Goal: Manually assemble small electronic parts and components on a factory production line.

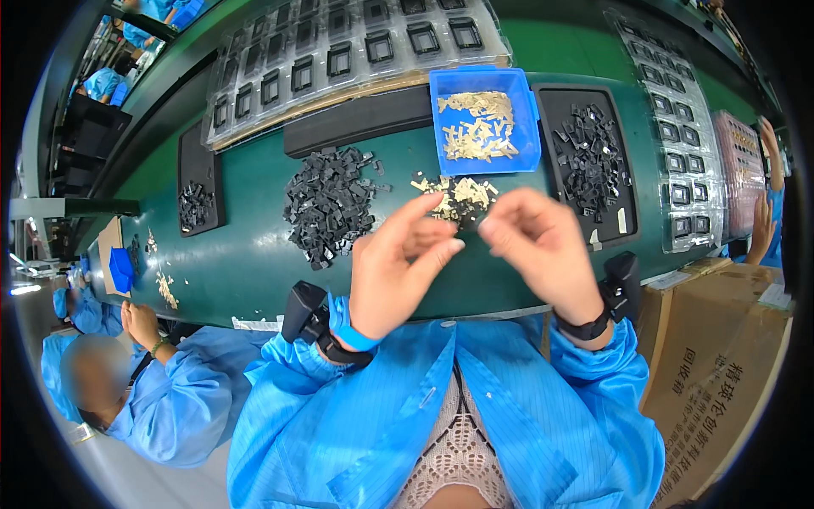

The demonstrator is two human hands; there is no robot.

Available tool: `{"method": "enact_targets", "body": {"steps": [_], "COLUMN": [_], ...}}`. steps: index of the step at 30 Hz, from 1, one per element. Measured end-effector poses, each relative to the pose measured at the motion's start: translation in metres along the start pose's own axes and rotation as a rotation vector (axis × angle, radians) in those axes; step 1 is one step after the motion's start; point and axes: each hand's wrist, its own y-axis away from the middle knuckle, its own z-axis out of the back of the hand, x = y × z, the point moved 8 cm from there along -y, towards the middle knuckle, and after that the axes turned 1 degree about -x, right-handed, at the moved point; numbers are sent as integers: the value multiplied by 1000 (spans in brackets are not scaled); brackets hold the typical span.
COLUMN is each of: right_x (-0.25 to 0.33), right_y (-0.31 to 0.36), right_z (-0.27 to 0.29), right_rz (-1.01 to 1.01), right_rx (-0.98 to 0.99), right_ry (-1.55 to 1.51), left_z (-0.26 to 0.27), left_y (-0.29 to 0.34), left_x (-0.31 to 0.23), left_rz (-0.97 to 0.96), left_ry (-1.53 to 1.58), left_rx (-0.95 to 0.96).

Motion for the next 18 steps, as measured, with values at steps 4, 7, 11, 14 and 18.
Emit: {"method": "enact_targets", "body": {"steps": [4, 7, 11, 14, 18], "right_x": [-2, 0, 5, 9, 2], "right_y": [0, 9, 12, 10, 1], "right_z": [85, 126, 130, 108, 57], "right_rz": [31, -4, 59, 159, 165], "right_rx": [-425, -644, -740, -664, -428], "right_ry": [425, 791, 940, 837, 798], "left_z": [14, 11, -2, -9, -11], "left_y": [-13, -12, -12, -11, -11], "left_x": [33, 44, 54, 58, 72], "left_rz": [-18, -101, -153, -140, -117], "left_ry": [-395, -543, -664, -730, -732], "left_rx": [10, -7, 4, -9, -7]}}
